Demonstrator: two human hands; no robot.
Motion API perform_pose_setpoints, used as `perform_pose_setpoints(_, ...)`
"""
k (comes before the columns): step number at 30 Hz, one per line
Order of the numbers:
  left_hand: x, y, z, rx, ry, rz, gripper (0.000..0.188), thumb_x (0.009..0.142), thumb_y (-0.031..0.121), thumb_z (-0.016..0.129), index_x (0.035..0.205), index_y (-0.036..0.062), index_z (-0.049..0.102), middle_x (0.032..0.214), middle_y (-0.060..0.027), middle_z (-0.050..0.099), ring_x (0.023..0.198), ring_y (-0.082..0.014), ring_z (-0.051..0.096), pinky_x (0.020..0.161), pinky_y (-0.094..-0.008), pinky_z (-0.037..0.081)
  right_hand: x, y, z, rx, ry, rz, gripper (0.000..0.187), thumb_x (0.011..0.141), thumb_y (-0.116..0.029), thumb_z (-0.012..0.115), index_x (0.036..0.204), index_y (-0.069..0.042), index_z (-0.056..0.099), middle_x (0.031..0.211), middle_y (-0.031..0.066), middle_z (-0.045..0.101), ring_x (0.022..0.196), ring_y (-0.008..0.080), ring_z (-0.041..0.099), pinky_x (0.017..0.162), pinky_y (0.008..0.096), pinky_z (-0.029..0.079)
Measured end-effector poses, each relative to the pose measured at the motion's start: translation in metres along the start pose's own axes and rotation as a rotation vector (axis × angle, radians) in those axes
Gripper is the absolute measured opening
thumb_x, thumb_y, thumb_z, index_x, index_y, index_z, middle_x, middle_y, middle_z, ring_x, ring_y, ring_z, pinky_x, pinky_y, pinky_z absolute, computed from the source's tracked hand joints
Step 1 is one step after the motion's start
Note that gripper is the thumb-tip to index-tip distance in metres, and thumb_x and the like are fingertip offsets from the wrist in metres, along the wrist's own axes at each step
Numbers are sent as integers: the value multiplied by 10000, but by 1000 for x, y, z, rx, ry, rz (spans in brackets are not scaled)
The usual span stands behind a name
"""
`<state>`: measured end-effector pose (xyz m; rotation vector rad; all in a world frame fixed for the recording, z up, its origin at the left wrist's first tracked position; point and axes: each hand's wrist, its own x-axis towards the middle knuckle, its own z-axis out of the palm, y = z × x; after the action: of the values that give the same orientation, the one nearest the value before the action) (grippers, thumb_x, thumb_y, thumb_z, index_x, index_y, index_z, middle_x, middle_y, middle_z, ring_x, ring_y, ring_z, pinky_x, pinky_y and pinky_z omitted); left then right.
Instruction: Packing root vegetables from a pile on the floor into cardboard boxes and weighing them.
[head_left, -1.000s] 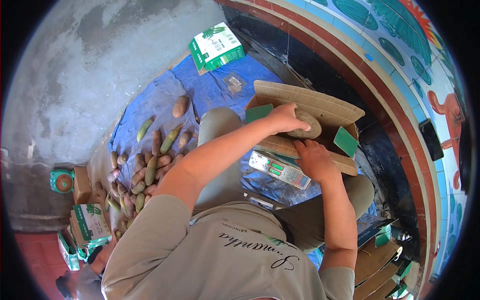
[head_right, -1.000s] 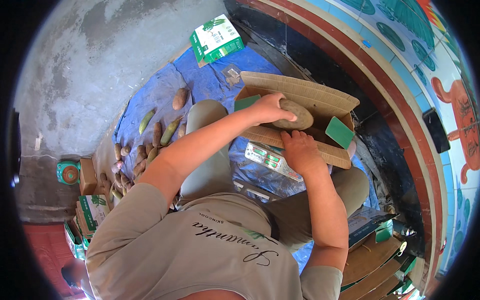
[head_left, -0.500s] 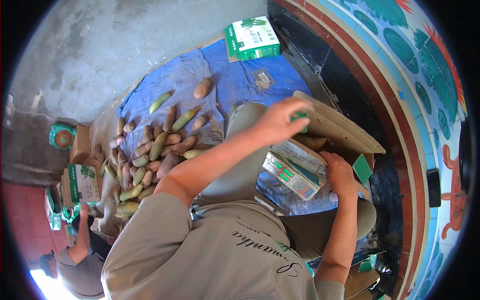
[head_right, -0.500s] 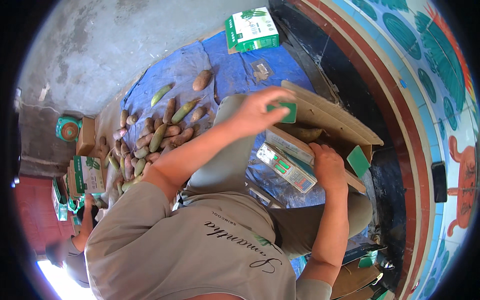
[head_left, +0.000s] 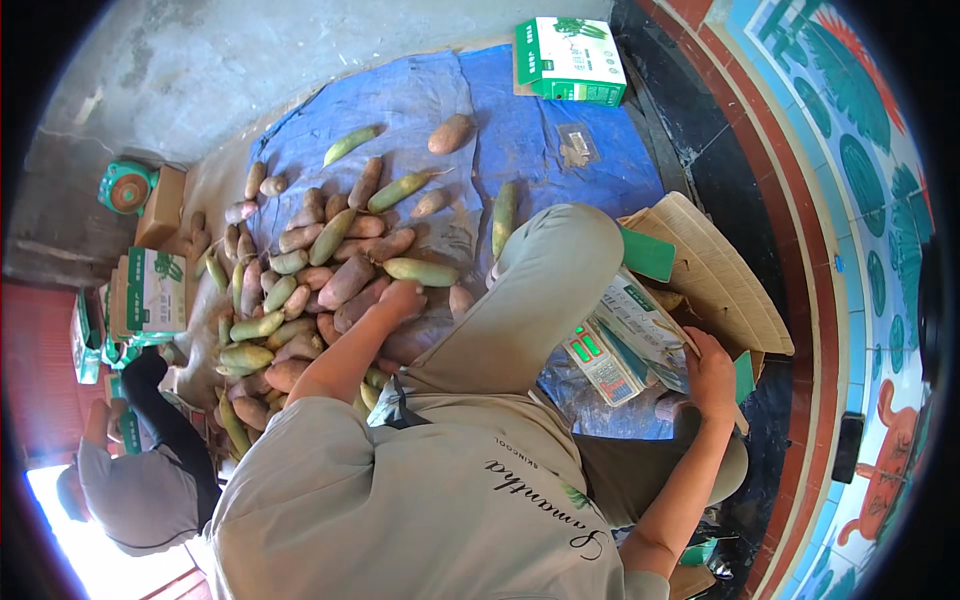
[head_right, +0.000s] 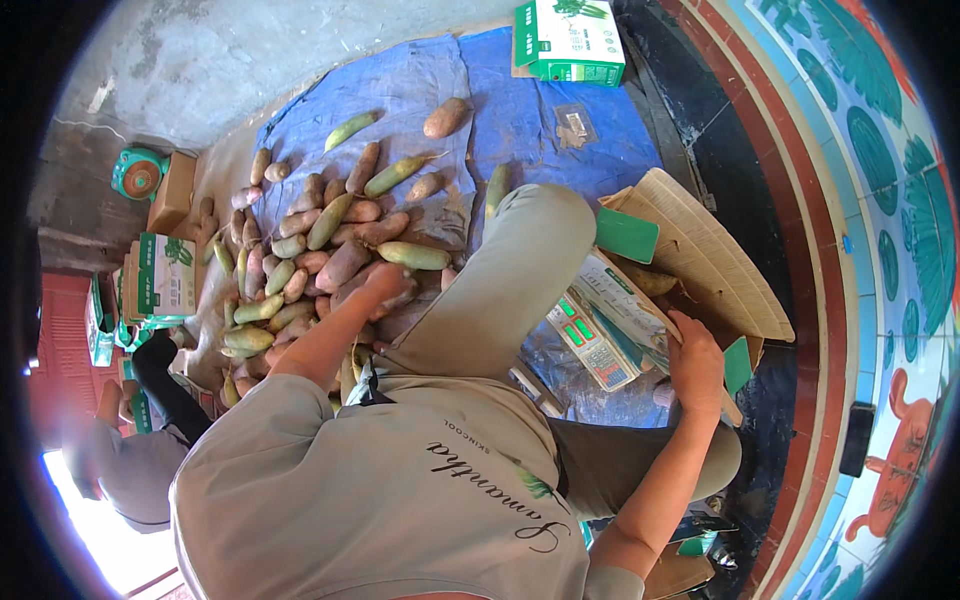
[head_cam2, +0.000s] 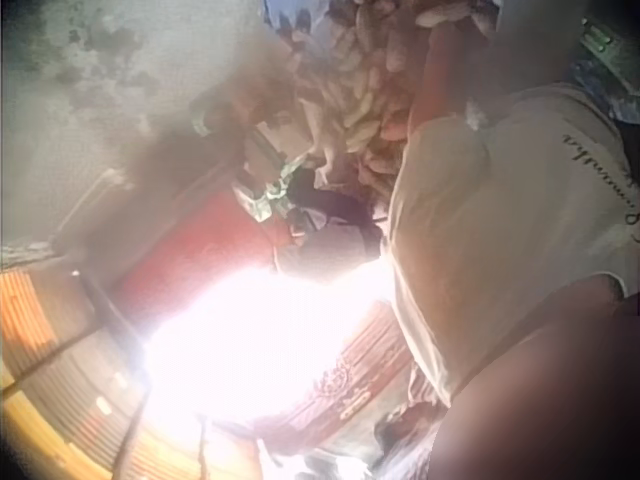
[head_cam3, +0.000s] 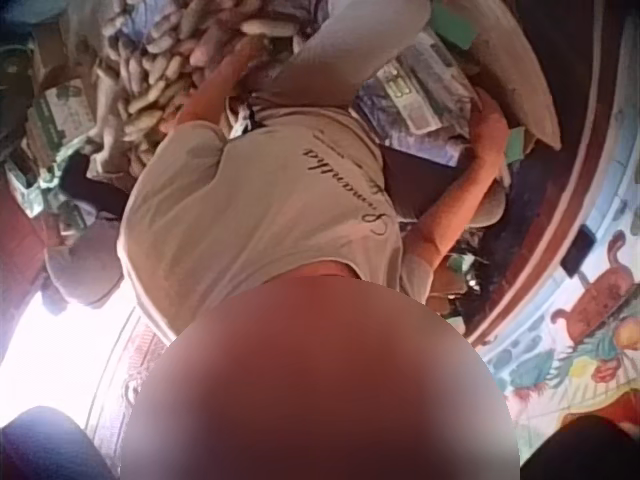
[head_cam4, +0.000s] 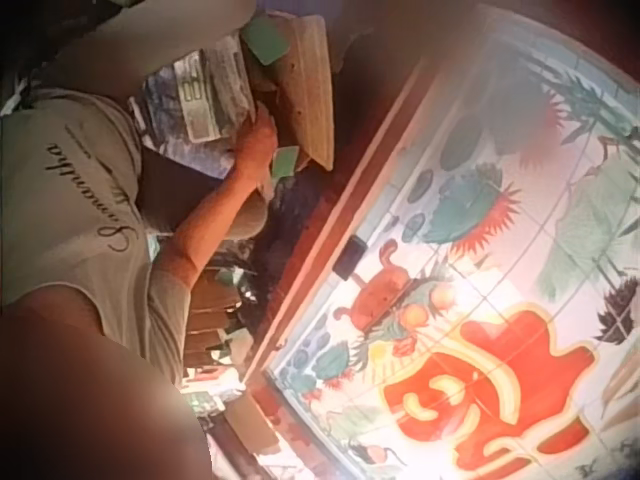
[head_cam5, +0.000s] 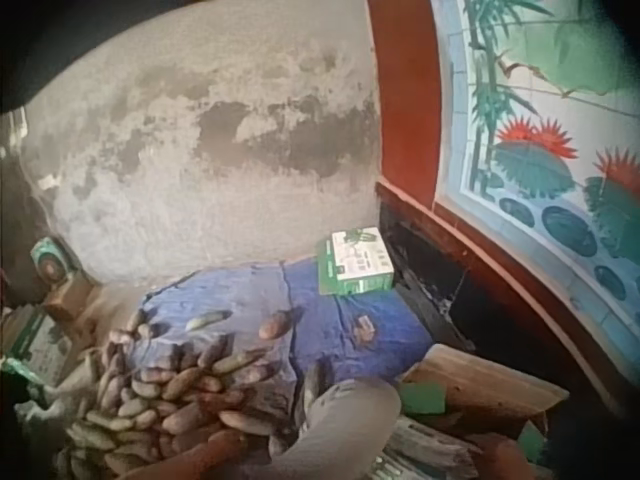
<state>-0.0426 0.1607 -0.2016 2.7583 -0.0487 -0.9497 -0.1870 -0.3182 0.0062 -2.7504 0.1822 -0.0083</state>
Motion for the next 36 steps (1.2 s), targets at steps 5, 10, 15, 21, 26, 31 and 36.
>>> perform_pose_setpoints(5, -11, -75, 105, 226, -247, -6, 440, 750, 252, 622, 1147, 67, 581, 1104, -191, 606, 1044, -340, 574, 888, -387, 460, 6, -3, -1, 18, 16, 21, 291, 780, -36, 592, 1069, -68, 602, 964, 154, 614, 899, 346, 584, 765, 405, 464)
perform_pose_setpoints(10, -56, -52, 93, 297, -415, -104, 470, 763, 317, 604, 1188, 116, 585, 1216, -135, 567, 1126, -321, 542, 928, -443, 446, 6, 8, 2, -28, 58, 41, 284, 785, -43, 596, 1068, -68, 603, 1007, 149, 627, 927, 345, 592, 781, 398, 470)
perform_pose_setpoints(15, -33, -107, 163, 403, -650, 87, 577, 724, 295, 668, 1258, 133, 522, 1241, -103, 557, 1136, -309, 537, 915, -481, 439, 11, 4, 2, -23, 74, 58, 265, 798, -56, 598, 1062, -64, 609, 1013, 152, 633, 931, 344, 601, 789, 389, 476)
perform_pose_setpoints(21, -38, -111, 184, 448, -688, 145, 745, 689, 267, 709, 1353, 149, 391, 1269, -129, 525, 1152, -355, 506, 900, -552, 411, 11, 3, 3, -13, 63, 79, 248, 813, -72, 595, 1060, -60, 617, 1013, 160, 635, 939, 344, 604, 797, 378, 475)
perform_pose_setpoints(26, -42, -101, 153, 385, -799, 403, 675, 667, 280, 720, 1274, 98, 488, 1280, -146, 514, 1130, -350, 522, 898, -460, 448, 13, 7, 9, -5, 63, 79, 251, 802, -70, 596, 1051, -60, 618, 1008, 159, 634, 928, 340, 606, 788, 378, 477)
perform_pose_setpoints(31, -18, -60, 136, 385, -759, 422, 673, 660, 277, 724, 1262, 88, 488, 1232, -149, 533, 1107, -344, 535, 888, -451, 456, 12, -1, -9, -47, 151, 69, 256, 782, -70, 609, 1038, -66, 622, 995, 148, 636, 908, 332, 610, 772, 379, 480)
perform_pose_setpoints(36, -30, -55, 141, 422, -754, 413, 670, 653, 272, 728, 1247, 75, 487, 1172, -152, 557, 1078, -336, 551, 874, -440, 465, 16, 4, -4, -49, 147, 65, 241, 763, -82, 623, 1004, -72, 632, 962, 150, 638, 884, 343, 607, 755, 402, 484)
